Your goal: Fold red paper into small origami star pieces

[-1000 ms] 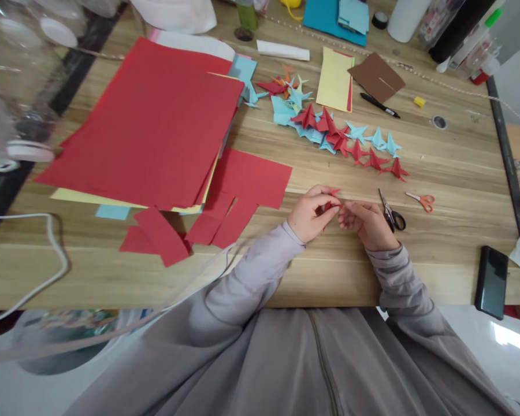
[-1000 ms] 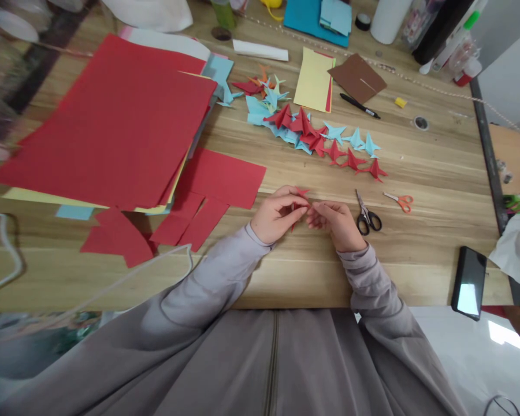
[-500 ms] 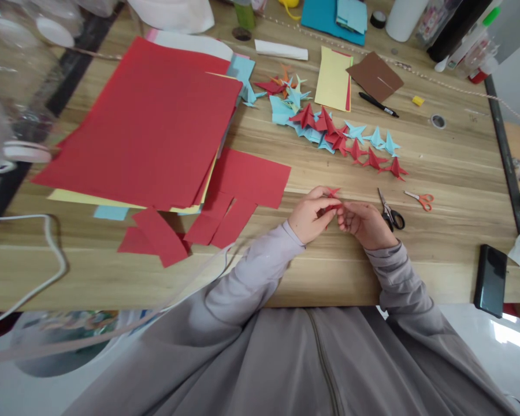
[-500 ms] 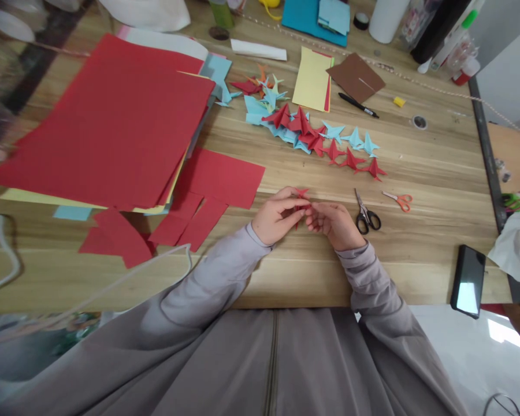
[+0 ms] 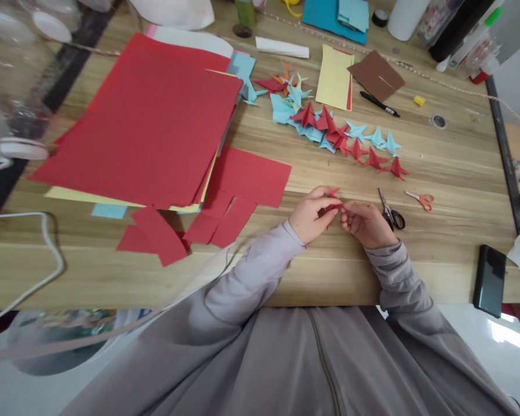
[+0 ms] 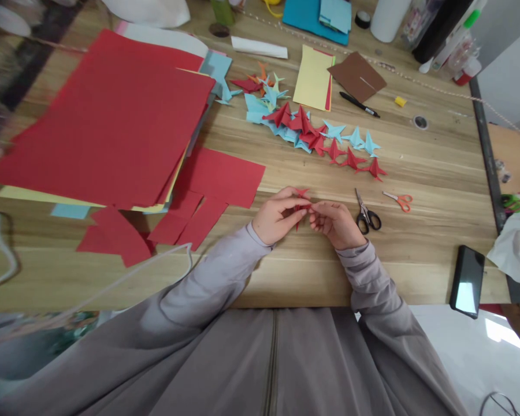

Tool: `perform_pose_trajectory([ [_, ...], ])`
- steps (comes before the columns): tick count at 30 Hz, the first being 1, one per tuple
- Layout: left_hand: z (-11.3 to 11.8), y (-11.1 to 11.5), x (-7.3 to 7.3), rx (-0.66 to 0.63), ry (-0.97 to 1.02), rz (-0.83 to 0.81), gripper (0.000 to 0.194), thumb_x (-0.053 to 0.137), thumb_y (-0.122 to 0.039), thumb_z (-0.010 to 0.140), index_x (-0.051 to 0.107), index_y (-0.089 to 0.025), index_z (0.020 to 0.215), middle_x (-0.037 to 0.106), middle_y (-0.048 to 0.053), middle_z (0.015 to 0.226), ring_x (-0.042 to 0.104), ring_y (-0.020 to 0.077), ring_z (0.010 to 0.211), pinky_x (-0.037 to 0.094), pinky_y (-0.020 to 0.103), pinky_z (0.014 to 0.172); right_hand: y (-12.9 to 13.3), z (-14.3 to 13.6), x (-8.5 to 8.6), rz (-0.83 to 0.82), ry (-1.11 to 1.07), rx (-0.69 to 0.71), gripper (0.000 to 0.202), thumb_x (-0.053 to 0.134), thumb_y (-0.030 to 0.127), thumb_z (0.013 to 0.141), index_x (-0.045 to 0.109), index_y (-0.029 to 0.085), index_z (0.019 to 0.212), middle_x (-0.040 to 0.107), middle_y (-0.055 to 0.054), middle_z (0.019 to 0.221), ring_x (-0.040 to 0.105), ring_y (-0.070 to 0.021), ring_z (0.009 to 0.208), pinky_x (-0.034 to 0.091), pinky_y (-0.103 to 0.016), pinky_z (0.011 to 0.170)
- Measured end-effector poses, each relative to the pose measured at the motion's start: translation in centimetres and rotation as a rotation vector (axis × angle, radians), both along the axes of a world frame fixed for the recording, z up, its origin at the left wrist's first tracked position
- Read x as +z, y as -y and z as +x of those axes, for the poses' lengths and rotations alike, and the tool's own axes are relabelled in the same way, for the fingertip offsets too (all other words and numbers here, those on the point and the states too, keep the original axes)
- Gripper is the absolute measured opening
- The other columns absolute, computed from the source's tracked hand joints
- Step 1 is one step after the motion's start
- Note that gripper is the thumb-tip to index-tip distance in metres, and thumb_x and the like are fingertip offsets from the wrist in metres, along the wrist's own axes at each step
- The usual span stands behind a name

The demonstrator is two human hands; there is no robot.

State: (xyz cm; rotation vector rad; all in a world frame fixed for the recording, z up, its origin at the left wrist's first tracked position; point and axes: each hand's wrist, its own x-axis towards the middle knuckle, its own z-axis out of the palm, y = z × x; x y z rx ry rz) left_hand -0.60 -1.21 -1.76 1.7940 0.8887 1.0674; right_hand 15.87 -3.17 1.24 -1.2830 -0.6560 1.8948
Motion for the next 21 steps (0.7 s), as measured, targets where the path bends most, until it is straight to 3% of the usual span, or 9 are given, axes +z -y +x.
perform_pose_trajectory([
  [9, 0.04, -0.04, 0.48, 0.014, 0.009, -0.055, 0.01, 0.06, -0.013, 0.079, 0.068, -0.015, 0.086, 0.061, 0.007, 0.091, 0.061, 0.015, 0.084, 0.051, 0.028, 0.071, 0.42, -0.59, -0.11, 0.369, 0.357, -0.056, 0.02, 0.072, 0.036, 0.07, 0.063, 0.019, 0.066, 0.062, 0.002, 0.057, 0.054, -0.0096, 0.052, 0.042, -0.024, 0.053],
  [13, 0.13, -0.02, 0.49, -0.001, 0.07, -0.174, 0.006, 0.06, -0.014, 0.079, 0.066, -0.014, 0.081, 0.058, 0.006, 0.091, 0.057, 0.0095, 0.065, 0.049, 0.023, 0.057, 0.63, -0.72, -0.31, 0.525, 0.539, -0.007, 0.021, 0.068, 0.037, 0.075, 0.062, 0.019, 0.066, 0.061, 0.001, 0.058, 0.053, -0.0109, 0.055, 0.042, -0.026, 0.055],
  [21, 0.2, 0.0, 0.97, -0.012, 0.216, -0.374, 0.009, 0.061, -0.02, 0.079, 0.064, -0.012, 0.074, 0.058, 0.005, 0.09, 0.052, 0.0035, 0.051, 0.046, 0.019, 0.048, 0.74, -0.88, -0.52, 0.569, 0.611, -0.017, 0.028, 0.067, 0.043, 0.076, 0.061, 0.018, 0.067, 0.059, 0.001, 0.057, 0.052, -0.0106, 0.052, 0.04, -0.025, 0.053],
])
